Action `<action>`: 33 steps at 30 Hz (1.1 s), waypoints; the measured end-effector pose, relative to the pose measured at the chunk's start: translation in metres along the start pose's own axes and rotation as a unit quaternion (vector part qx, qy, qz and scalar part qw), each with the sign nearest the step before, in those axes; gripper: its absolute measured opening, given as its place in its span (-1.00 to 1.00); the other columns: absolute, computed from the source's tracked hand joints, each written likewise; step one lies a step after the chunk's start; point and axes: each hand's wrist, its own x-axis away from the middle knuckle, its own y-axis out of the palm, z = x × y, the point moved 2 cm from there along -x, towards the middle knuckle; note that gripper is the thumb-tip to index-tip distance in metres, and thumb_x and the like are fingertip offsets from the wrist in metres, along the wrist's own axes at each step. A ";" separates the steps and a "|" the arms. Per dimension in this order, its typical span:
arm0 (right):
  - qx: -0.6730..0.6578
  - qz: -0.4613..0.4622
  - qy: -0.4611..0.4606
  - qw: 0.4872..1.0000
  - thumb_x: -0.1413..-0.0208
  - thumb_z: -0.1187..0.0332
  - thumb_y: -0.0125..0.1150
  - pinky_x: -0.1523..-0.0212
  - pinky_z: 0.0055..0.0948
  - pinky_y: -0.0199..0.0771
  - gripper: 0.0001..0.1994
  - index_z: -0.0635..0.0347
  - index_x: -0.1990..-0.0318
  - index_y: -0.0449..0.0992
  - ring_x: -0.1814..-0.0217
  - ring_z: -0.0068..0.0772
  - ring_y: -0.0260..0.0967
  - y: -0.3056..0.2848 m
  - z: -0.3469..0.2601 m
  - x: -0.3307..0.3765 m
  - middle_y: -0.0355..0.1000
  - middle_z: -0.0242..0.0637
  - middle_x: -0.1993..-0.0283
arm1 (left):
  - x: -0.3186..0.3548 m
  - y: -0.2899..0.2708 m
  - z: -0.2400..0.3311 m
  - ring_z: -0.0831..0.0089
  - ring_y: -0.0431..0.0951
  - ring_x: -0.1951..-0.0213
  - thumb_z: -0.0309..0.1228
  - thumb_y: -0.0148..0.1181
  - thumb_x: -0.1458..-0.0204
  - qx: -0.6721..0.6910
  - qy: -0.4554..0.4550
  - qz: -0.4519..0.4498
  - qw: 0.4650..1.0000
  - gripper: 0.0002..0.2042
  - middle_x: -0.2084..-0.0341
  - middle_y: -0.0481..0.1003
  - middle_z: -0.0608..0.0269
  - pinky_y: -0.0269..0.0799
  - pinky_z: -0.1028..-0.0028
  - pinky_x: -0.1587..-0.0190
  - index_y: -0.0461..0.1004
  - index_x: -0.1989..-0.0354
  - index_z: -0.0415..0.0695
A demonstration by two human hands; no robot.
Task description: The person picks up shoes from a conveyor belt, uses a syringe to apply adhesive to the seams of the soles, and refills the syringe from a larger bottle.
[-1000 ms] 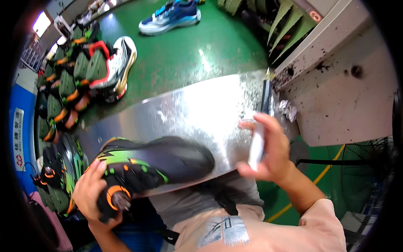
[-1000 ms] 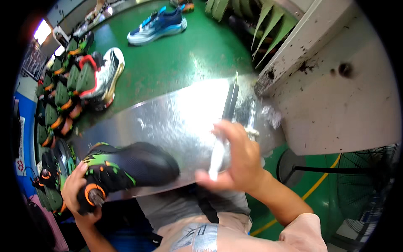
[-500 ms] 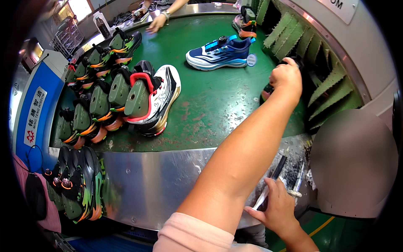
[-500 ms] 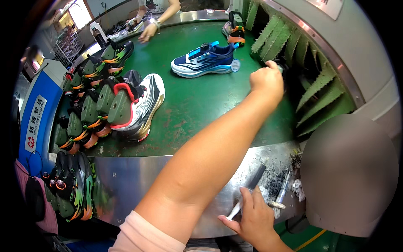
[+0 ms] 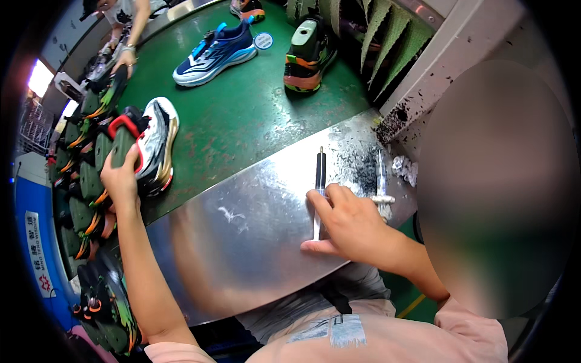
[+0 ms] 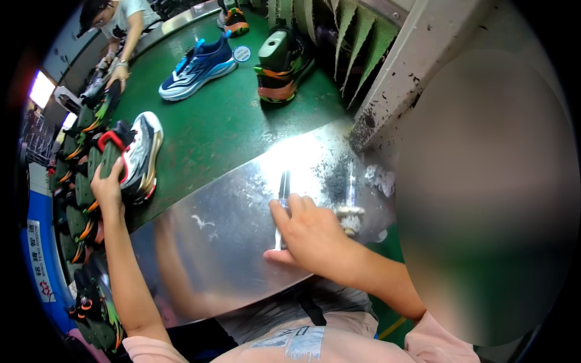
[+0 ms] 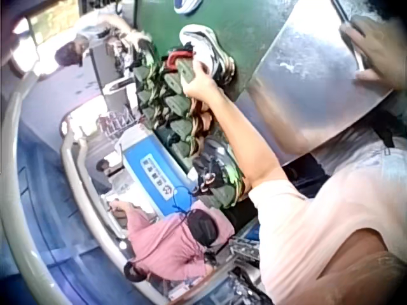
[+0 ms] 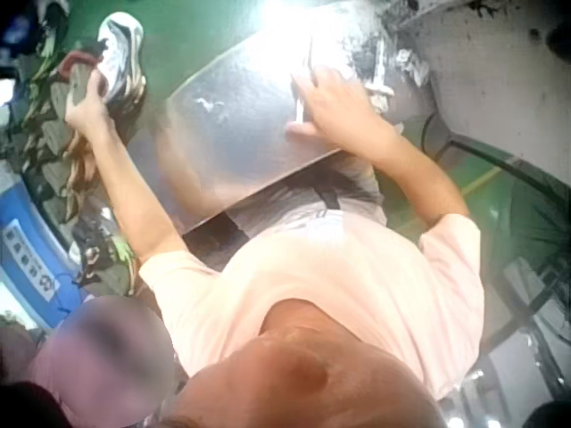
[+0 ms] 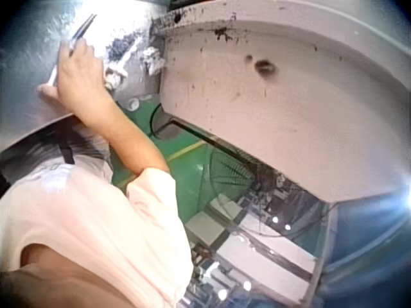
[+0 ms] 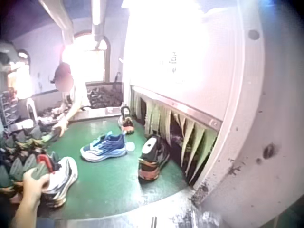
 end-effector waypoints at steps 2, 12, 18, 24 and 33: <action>-0.032 -0.010 -0.013 0.999 0.13 -0.09 0.35 0.33 -0.24 0.42 -0.26 0.29 -0.06 0.27 0.22 -0.11 0.35 0.003 0.002 0.012 0.28 -0.09 0.24 | 0.013 0.005 0.018 0.51 0.54 0.38 -0.43 0.37 0.08 -0.060 0.015 0.007 0.998 -0.62 0.36 0.58 0.21 0.46 0.49 0.25 0.51 0.11 -0.42; -0.298 0.011 0.143 0.944 0.25 0.19 0.52 0.28 -0.35 0.39 -0.23 0.28 -0.12 0.24 0.32 -0.32 0.34 -0.006 0.004 0.033 0.41 -0.17 0.30 | 0.120 -0.089 0.065 0.50 0.57 0.36 -0.39 0.43 0.24 -0.127 0.099 0.048 0.986 -0.58 0.37 0.61 0.14 0.46 0.49 0.25 0.56 0.17 -0.35; -0.028 -0.012 0.018 0.999 0.24 -0.11 0.44 0.21 -0.18 0.44 -0.22 0.14 -0.11 0.36 0.19 -0.04 0.44 -0.009 0.009 0.028 0.39 -0.08 0.17 | 0.138 -0.142 0.039 0.55 0.54 0.26 -0.54 0.36 0.14 0.023 0.000 0.021 1.000 -0.63 0.28 0.58 0.22 0.44 0.54 0.13 0.51 0.10 -0.37; -0.034 0.046 -0.005 0.998 0.21 -0.10 0.41 0.26 -0.18 0.44 -0.21 0.09 -0.18 0.33 0.15 -0.06 0.39 -0.043 0.040 0.059 0.32 -0.08 0.13 | 0.176 -0.129 0.043 0.42 0.50 0.11 -0.56 0.23 0.00 -0.059 -0.009 0.014 0.998 -0.57 0.10 0.51 0.14 0.37 0.45 -0.03 0.37 -0.09 -0.40; -0.064 -0.019 0.122 0.990 0.26 -0.05 0.48 0.02 -0.13 0.39 -0.13 0.04 -0.25 0.25 -0.03 0.05 0.31 -0.033 0.115 0.102 0.26 0.03 -0.02 | 0.182 -0.158 0.129 0.24 0.39 -0.03 -0.39 0.22 0.06 -0.198 0.095 -0.295 0.930 -0.47 -0.06 0.35 0.07 0.36 0.31 -0.03 0.28 -0.12 -0.29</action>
